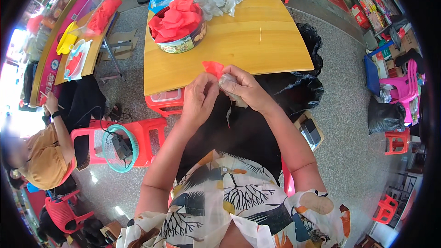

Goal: The person sits at a table and repeatedly wraps small items in red paper. They pick up a small item, fold a piece of red paper around it, and place the wrapped item on the table. The process is repeated multiple times throughout the video.

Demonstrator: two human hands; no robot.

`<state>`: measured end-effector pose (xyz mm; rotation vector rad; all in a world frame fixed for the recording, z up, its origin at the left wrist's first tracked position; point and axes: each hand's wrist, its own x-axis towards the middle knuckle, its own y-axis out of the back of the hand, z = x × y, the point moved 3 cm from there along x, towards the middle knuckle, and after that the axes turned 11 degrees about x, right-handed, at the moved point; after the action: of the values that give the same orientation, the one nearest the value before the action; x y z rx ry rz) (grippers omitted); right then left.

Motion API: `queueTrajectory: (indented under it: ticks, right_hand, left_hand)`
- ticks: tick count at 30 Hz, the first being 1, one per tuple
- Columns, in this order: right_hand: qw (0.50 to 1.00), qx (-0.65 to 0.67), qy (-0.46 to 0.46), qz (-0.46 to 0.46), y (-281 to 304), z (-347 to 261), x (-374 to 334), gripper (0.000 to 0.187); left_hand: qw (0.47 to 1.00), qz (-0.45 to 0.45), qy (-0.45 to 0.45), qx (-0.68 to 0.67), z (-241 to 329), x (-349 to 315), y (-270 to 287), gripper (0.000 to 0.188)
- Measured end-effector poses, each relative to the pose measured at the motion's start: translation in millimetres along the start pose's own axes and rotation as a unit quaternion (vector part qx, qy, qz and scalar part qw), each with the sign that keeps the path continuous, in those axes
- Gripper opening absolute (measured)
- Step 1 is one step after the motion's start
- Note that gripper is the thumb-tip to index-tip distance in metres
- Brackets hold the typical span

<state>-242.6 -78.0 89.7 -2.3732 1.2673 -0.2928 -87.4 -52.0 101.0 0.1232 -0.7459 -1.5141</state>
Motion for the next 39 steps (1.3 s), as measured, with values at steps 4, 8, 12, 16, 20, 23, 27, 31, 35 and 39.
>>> queueTrajectory:
  ticks: [4,8,12,16,20,23,27,31,35,39]
  right_hand:
    - [0.988,-0.134,0.046,0.063,9,4,3,0.022]
    - [0.884,-0.417,0.144,0.156,1,3,-1,0.022]
    - [0.866,-0.45,0.12,0.183,2,11,1,0.017]
    - [0.993,0.021,-0.024,0.114,14,33,8,0.01]
    - [0.996,0.027,0.016,0.089,16,38,14,0.014]
    - [0.993,0.062,-0.017,0.096,19,47,13,0.013]
    - [0.977,0.137,-0.125,0.102,20,56,12,0.009]
    - [0.962,0.199,-0.171,0.078,15,63,14,0.014]
    - [0.95,0.204,-0.224,0.077,16,73,2,0.027]
    - [0.917,0.173,-0.339,0.117,17,74,-24,0.044]
  left_hand:
    - [1.0,-0.001,0.001,-0.002,0,0,-1,0.005]
    - [0.992,-0.017,-0.083,0.097,7,-2,-5,0.007]
    - [0.983,-0.034,-0.11,0.143,-1,-7,-9,0.009]
    - [0.991,-0.047,-0.076,0.103,-8,-9,-10,0.008]
    - [0.994,-0.076,-0.049,0.061,-10,-13,-15,0.007]
    - [0.993,-0.1,-0.046,0.044,-9,-15,-11,0.005]
    - [0.978,-0.149,0.101,-0.105,-34,-17,1,0.007]
    - [0.964,-0.053,0.126,-0.229,-53,-22,0,0.018]
    - [0.886,-0.15,0.268,-0.347,-77,-46,-24,0.024]
    - [0.808,-0.187,0.321,-0.457,-78,-59,-38,0.022]
